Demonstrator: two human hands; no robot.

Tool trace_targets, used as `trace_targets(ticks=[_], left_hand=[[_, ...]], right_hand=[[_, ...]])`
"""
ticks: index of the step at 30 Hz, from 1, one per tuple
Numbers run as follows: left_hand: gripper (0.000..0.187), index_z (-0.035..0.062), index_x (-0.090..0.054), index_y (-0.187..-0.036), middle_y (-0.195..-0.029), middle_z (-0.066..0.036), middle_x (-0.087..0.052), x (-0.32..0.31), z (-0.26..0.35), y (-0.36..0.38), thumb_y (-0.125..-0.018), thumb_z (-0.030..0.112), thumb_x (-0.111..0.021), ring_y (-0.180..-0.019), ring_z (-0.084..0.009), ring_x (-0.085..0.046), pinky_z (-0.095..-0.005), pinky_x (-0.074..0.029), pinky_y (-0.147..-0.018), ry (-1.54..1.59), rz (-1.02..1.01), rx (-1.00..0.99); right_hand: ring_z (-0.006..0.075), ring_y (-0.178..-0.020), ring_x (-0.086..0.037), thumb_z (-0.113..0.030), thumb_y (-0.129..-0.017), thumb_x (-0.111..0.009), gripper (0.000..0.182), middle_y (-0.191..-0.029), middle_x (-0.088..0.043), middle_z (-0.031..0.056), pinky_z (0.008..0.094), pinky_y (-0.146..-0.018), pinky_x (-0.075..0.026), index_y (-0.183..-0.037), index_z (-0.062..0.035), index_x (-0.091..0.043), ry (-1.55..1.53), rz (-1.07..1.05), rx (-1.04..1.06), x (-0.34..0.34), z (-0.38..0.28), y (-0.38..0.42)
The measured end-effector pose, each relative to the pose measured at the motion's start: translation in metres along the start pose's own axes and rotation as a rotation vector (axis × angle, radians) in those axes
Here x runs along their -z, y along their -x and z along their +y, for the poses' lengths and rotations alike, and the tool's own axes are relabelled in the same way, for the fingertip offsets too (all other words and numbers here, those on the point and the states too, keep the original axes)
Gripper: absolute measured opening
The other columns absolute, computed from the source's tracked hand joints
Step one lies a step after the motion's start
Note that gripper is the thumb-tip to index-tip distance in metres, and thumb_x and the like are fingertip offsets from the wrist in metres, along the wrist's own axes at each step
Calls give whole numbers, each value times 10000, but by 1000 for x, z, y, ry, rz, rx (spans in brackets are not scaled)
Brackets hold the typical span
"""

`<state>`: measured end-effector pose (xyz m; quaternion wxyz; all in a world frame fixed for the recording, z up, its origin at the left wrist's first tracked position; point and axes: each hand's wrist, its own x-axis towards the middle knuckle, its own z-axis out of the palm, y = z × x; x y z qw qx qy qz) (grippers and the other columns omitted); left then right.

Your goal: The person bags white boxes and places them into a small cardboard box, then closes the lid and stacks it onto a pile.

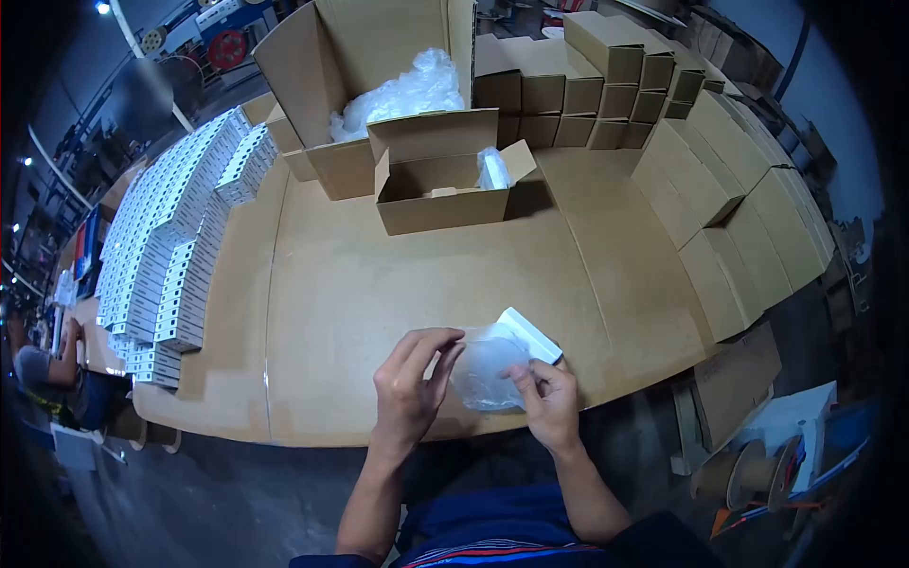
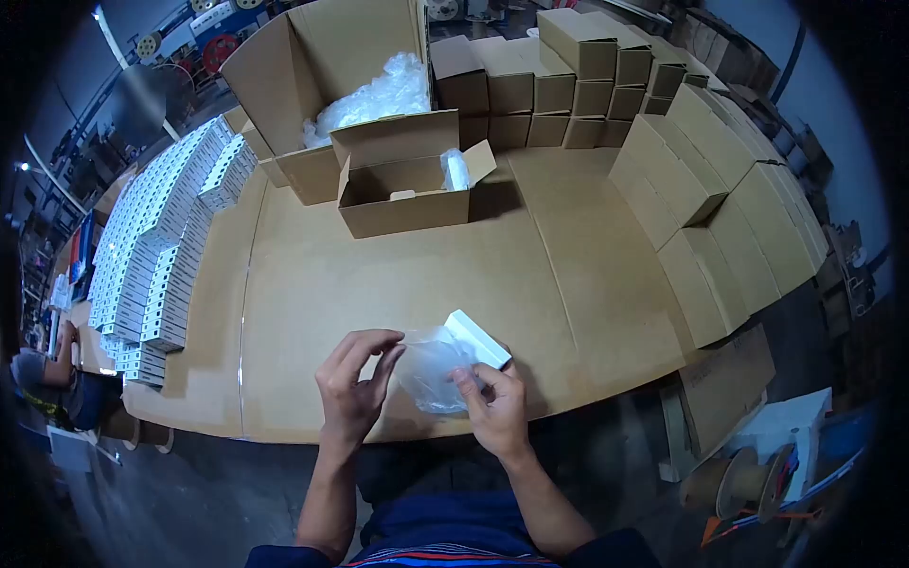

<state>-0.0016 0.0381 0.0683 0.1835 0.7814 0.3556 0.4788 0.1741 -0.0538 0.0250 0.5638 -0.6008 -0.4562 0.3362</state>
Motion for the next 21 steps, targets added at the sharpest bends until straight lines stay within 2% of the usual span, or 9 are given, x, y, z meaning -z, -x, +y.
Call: trace_targets(ticks=[3,5,6,9,12,15,16,19,21], left_hand=[[109,-31,-640,-1027,-866,-107,-704,3,0,0,-933,-13,-693,-778,-203,-710,-293,-556,-731,125,-69,152],[76,-45,-621,-1035,-852,-122,-696,7,1,1,-973,-5,-639,-796,-201,-715,-294,-550,-757,220,-191,323],[110,-47,-598,-1056,-841,-140,-692,9,-1,1,-1000,46,-617,-800,-203,-719,-295,-541,-778,240,-259,366],[172,-18,-595,-1079,-843,-145,-699,12,0,-2,-968,84,-678,-810,-199,-715,-302,-542,-795,338,-325,383],[212,0,-596,-1100,-816,-132,-721,13,11,-15,-938,77,-710,-785,-203,-725,-305,-548,-793,43,-293,126],[262,12,-587,-1150,-810,-128,-752,9,10,-18,-927,50,-719,-736,-178,-726,-292,-553,-752,375,-341,343],[316,19,-574,-1246,-830,-139,-775,9,5,-18,-950,24,-685,-732,-153,-738,-273,-550,-702,378,-391,341],[348,36,-566,-1318,-865,-158,-781,3,4,-19,-979,11,-641,-755,-130,-734,-259,-548,-687,359,-369,259],[374,47,-565,-1374,-860,-158,-777,3,3,-20,-1004,13,-609,-729,-127,-725,-268,-547,-677,379,-339,286]], right_hand=[[129,-825,-557,-220,-976,-748,221,-1054,-628,87,278,-626,-446,-921,-6,-757,16,27,0,2,10,2],[166,-843,-585,-208,-960,-761,217,-1077,-637,111,293,-666,-474,-912,4,-750,43,56,29,2,9,4],[184,-853,-599,-201,-952,-767,215,-1088,-641,123,300,-686,-488,-907,9,-747,57,71,47,1,8,3],[279,-967,-654,-152,-904,-797,187,-1182,-645,190,345,-812,-534,-891,23,-734,94,110,198,-5,11,1],[370,-1117,-654,-102,-854,-819,171,-1283,-618,250,396,-951,-527,-881,37,-724,304,98,347,-4,-8,-1],[397,-1179,-638,-82,-841,-823,169,-1317,-597,276,416,-992,-516,-873,44,-715,310,67,439,-4,-13,-3],[400,-1184,-634,-78,-846,-816,165,-1322,-591,277,421,-997,-514,-878,46,-712,316,57,433,-4,-14,-3],[406,-1202,-622,-65,-858,-798,151,-1338,-572,281,434,-1006,-508,-897,48,-706,340,14,399,-1,-17,-2],[406,-1219,-611,-57,-865,-787,143,-1353,-556,283,440,-1008,-505,-912,48,-703,361,-26,362,2,-17,-1]])
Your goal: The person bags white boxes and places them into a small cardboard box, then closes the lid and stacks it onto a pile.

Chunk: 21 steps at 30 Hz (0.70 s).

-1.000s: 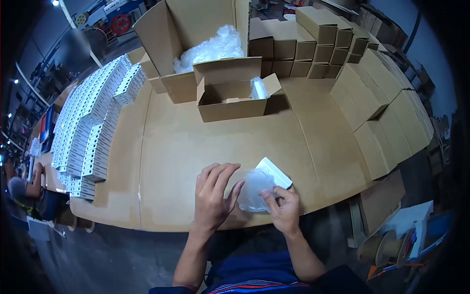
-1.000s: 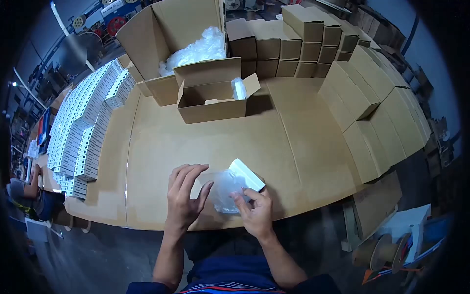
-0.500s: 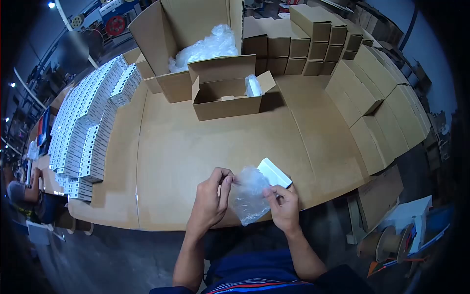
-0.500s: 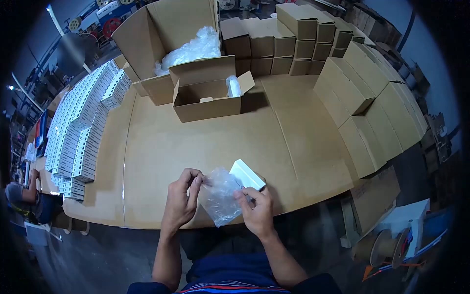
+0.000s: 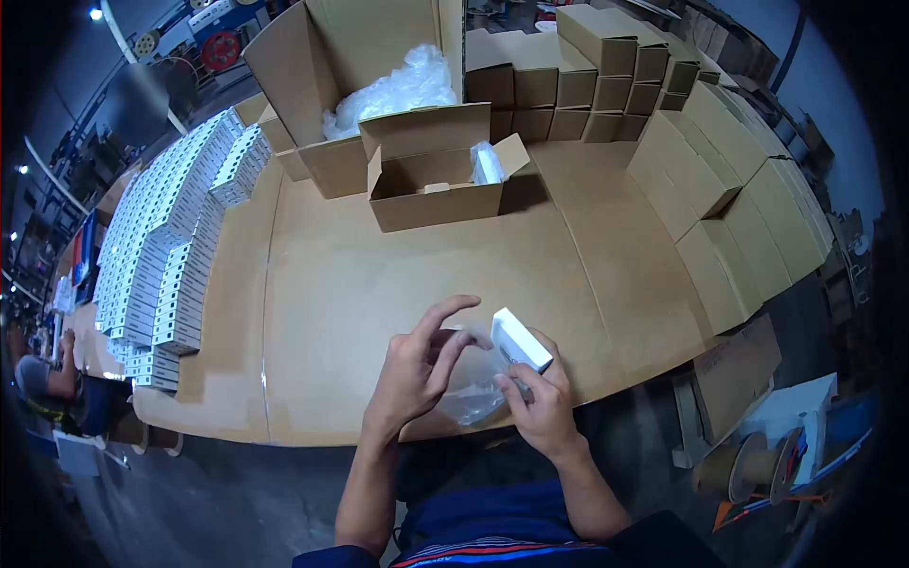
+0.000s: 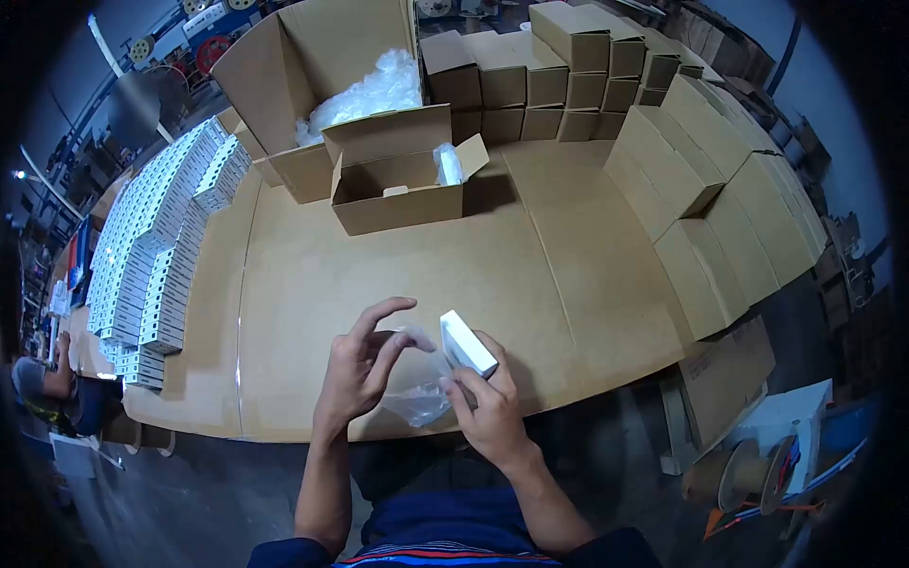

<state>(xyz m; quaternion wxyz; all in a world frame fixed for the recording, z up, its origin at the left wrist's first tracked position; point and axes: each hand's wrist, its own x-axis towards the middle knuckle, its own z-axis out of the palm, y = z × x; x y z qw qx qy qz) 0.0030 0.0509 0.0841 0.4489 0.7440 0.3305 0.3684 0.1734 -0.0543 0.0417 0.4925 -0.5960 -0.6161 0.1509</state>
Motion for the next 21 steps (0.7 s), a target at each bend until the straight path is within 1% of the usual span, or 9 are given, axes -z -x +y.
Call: trace_targets(ticks=[2,3,7,10,11,14,15,18,21], left_hand=[[378,51,-569,-1382,-838,-142,-771,-2,-7,-1,-1008,24,-616,-694,-117,-709,-269,-541,-654,41,69,-11],[395,58,-563,-1415,-706,-98,-723,2,-4,-2,-1022,27,-590,-607,-108,-684,-277,-522,-580,-39,52,23],[381,51,-568,-1425,-499,-36,-571,3,-2,-2,-1045,44,-536,-446,-71,-575,-256,-446,-465,-63,-26,135],[311,65,-622,-1361,-511,-1,-551,2,-6,-2,-1064,134,-557,-411,-98,-538,-266,-420,-422,183,125,225],[346,31,-558,-1394,-636,3,-556,7,-15,1,-1076,166,-540,-561,-96,-573,-245,-472,-541,295,197,179],[391,17,-463,-1425,-919,-60,-594,-9,-50,0,-1084,200,-516,-821,-121,-608,-255,-512,-765,548,712,-81],[435,12,-399,-1423,-1205,-123,-554,-13,-51,10,-1071,218,-551,-1058,-174,-592,-310,-481,-950,649,676,-6],[426,3,-427,-1382,-1301,-137,-520,-34,-68,42,-1034,151,-623,-1058,-180,-611,-306,-528,-887,601,340,164],[470,-4,-432,-1368,-1229,-128,-596,-49,-50,42,-963,-22,-670,-950,-129,-644,-259,-567,-719,660,130,267]], right_hand=[[406,-1220,-605,-55,-871,-779,137,-1355,-548,282,436,-1002,-503,-920,47,-700,11,-52,10,4,6,2],[406,-1221,-602,-53,-875,-774,134,-1356,-545,281,434,-999,-502,-923,47,-699,16,-79,15,6,8,3],[392,-1188,-607,-58,-869,-784,132,-1331,-556,270,415,-973,-502,-925,29,-703,-21,-65,-22,8,6,1],[355,-1087,-629,-72,-873,-789,135,-1256,-587,241,397,-912,-512,-936,15,-707,-101,-91,-117,10,5,-1],[330,-1032,-636,-84,-881,-791,139,-1222,-598,225,385,-875,-516,-941,10,-708,-135,-90,-195,8,7,2],[232,-871,-609,-137,-916,-786,163,-1105,-609,156,335,-751,-503,-951,2,-710,-233,51,-333,-5,27,15],[195,-817,-592,-157,-930,-783,176,-1063,-610,129,316,-707,-495,-954,1,-710,-265,122,-360,-9,35,18],[120,-779,-536,-206,-964,-764,217,-998,-590,75,272,-639,-456,-952,4,-711,-336,189,-432,-15,39,16],[99,-788,-529,-219,-982,-745,231,-957,-577,54,259,-647,-453,-945,9,-721,-336,240,-432,-19,32,10]])
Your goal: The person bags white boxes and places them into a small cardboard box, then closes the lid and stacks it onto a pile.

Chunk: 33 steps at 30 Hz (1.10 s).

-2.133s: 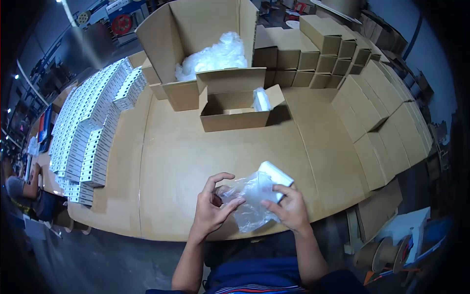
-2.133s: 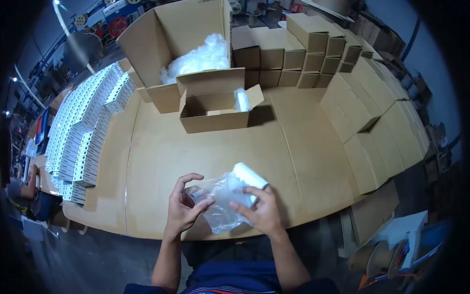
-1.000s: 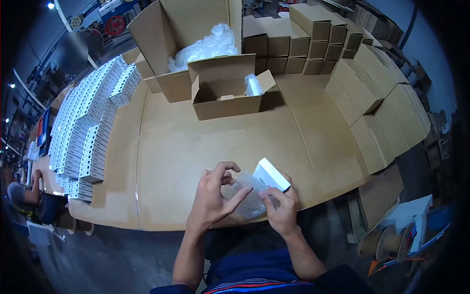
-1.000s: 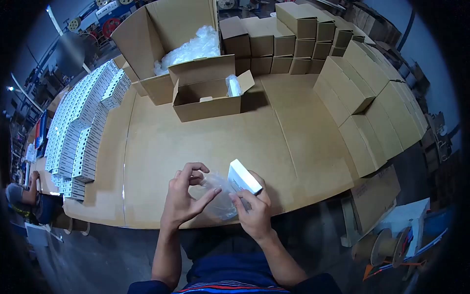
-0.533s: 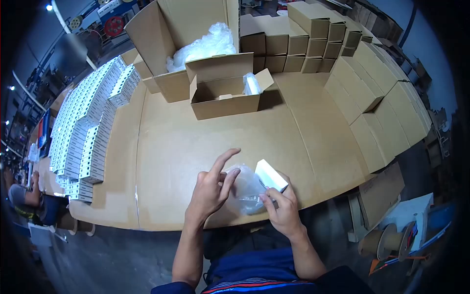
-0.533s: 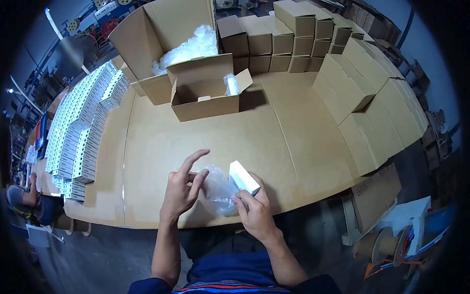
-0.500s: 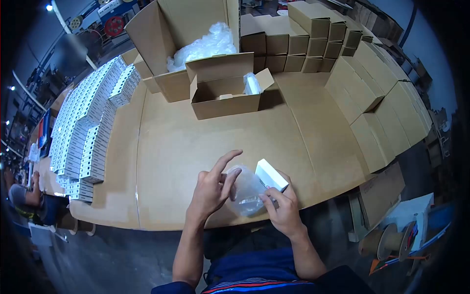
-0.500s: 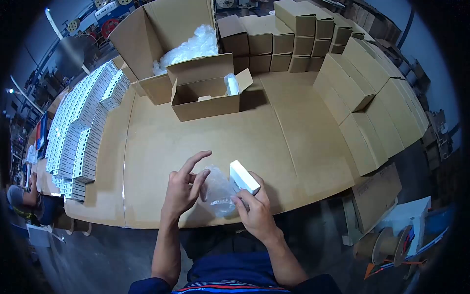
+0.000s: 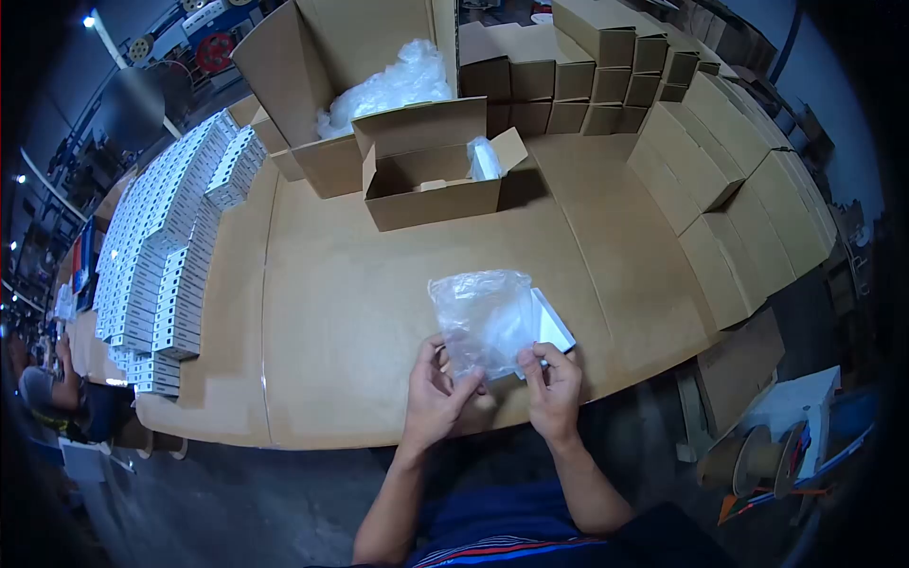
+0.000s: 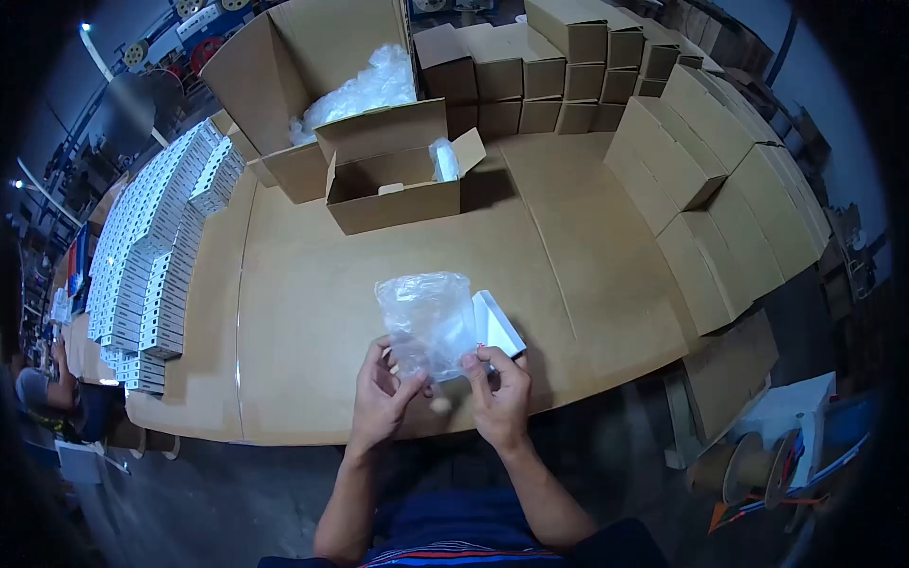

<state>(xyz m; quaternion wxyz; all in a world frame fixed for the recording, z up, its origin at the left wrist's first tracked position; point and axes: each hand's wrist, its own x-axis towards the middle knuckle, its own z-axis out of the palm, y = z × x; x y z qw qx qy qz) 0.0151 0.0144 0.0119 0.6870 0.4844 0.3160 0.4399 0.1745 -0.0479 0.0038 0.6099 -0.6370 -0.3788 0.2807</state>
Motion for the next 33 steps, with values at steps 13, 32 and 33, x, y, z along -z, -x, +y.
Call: trace_targets(ticks=[13,32,33], left_hand=[[918,20,-366,-1529,-1296,-147,-626,15,26,-11,-766,58,-874,-1123,-199,-624,-351,-486,-1012,-162,-122,-51],[314,-48,-716,-1086,-996,-115,-771,7,22,8,-841,81,-864,-920,-180,-739,-325,-591,-851,-333,-38,-50],[321,-49,-716,-1088,-996,-117,-772,7,19,9,-838,84,-867,-923,-181,-740,-325,-591,-853,-339,-41,-52]], right_hand=[[130,-794,-577,-187,-993,-728,198,-943,-598,63,274,-701,-487,-933,1,-734,-27,-8,20,1,5,3],[237,-1138,-560,20,-997,-617,365,-1304,-498,195,358,-972,-490,-1306,-49,-437,-71,-42,628,45,-52,-52],[234,-1127,-559,28,-990,-623,371,-1292,-498,195,361,-967,-492,-1296,-55,-430,-45,-100,654,51,-58,-57]])
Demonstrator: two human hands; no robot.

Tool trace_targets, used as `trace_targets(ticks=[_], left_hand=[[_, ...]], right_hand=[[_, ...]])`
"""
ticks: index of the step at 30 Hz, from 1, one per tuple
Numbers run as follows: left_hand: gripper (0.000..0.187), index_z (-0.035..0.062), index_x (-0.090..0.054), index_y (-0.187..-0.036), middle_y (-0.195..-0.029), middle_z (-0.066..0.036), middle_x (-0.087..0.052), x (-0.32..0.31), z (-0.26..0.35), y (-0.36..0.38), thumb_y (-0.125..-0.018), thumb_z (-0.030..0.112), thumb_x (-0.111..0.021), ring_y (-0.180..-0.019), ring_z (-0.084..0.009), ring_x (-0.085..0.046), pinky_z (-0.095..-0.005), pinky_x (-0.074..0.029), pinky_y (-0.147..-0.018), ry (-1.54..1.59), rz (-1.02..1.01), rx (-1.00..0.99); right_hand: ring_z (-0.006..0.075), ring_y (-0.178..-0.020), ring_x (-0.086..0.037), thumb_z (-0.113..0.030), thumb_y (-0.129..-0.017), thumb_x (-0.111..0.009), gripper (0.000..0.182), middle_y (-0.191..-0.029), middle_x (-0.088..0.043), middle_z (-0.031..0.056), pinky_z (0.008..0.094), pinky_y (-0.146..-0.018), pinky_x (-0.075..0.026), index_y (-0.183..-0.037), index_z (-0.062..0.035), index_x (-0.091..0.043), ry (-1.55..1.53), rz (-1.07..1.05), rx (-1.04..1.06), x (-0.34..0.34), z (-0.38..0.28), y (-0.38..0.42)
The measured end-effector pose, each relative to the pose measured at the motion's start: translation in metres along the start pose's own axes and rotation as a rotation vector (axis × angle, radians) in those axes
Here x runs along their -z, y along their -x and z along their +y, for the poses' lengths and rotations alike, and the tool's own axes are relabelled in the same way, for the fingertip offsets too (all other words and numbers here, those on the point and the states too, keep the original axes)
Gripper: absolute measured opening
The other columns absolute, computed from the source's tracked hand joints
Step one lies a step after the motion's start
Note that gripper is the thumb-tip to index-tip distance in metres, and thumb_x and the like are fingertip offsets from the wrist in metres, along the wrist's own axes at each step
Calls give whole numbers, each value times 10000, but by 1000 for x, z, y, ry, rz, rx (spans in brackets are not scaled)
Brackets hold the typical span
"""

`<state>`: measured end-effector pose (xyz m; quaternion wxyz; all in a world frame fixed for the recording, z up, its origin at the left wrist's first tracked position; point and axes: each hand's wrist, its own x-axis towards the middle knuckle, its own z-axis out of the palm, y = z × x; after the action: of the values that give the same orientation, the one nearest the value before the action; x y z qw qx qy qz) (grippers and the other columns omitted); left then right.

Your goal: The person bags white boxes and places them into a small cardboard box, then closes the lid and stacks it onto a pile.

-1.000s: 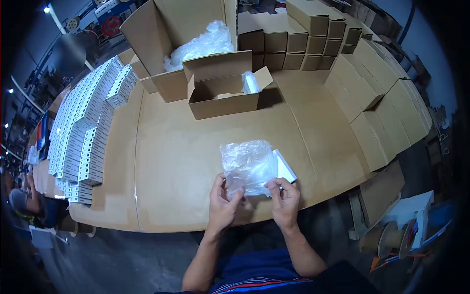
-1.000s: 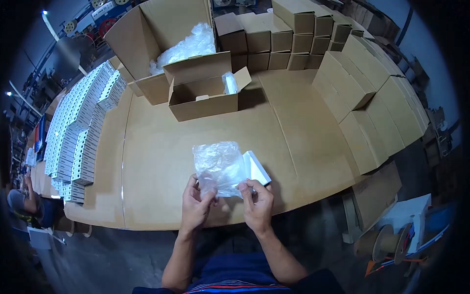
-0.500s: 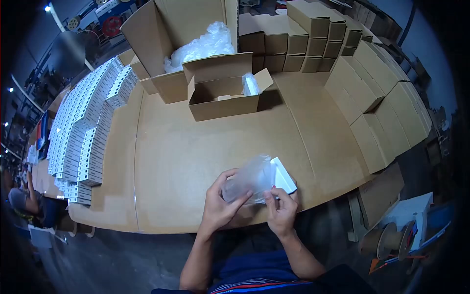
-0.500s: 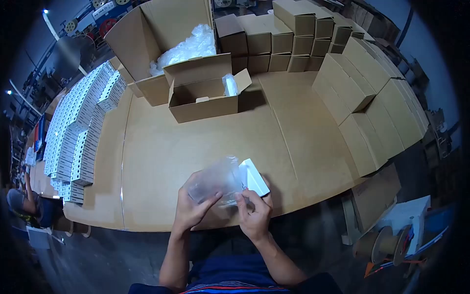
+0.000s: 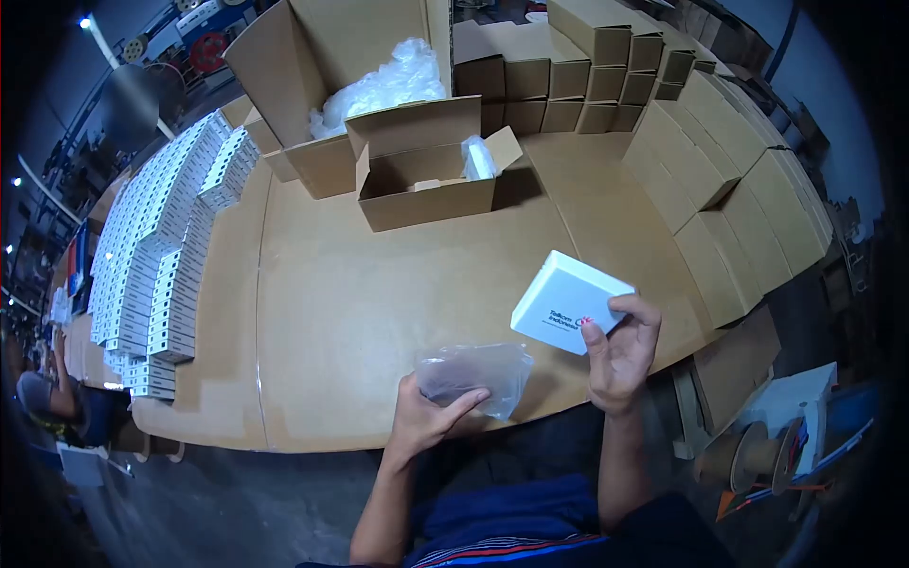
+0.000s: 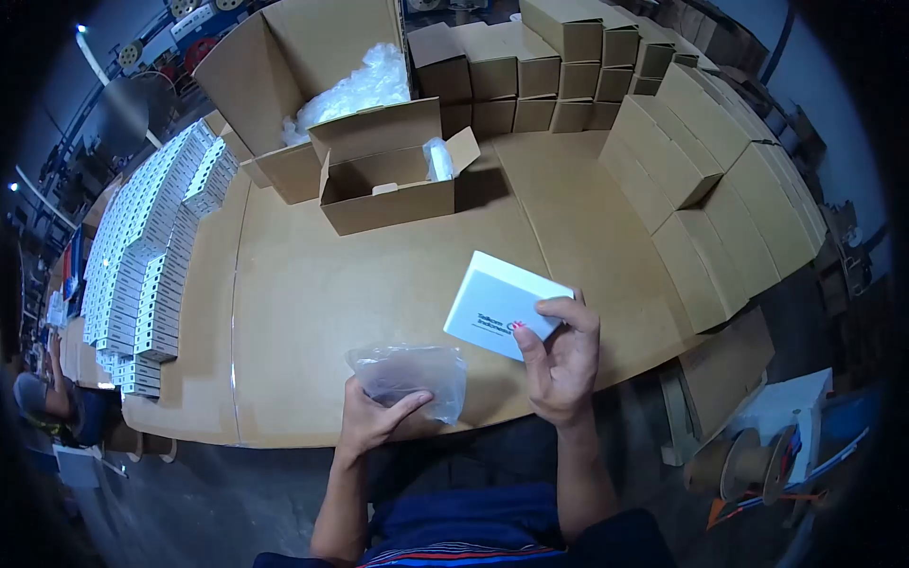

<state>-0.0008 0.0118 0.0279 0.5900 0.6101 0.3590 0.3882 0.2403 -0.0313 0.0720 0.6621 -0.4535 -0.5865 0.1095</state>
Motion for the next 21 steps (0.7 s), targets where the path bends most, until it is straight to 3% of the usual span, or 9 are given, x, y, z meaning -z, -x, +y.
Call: trace_targets(ticks=[8,15,21], left_hand=[[358,-56,-712,-1109,-1015,-137,-775,-3,0,2,-828,91,-877,-943,-195,-745,-336,-594,-858,-27,11,26],[343,-60,-704,-1107,-1013,-124,-765,1,2,0,-828,56,-867,-945,-189,-731,-332,-588,-857,-14,8,46],[332,-61,-709,-1100,-1012,-132,-768,3,1,-1,-836,70,-862,-942,-196,-736,-336,-591,-858,-44,19,27]], right_hand=[[209,-1054,-563,80,-947,-646,348,-1229,-516,203,323,-922,-487,-1219,-62,-481,-161,-278,46,1,-5,-22],[212,-1054,-562,89,-928,-661,358,-1232,-517,223,319,-919,-489,-1202,-64,-489,-110,-167,45,-1,6,-17],[217,-1056,-562,99,-926,-650,355,-1232,-525,235,324,-894,-502,-1193,-72,-489,-132,-200,66,1,2,-15]])
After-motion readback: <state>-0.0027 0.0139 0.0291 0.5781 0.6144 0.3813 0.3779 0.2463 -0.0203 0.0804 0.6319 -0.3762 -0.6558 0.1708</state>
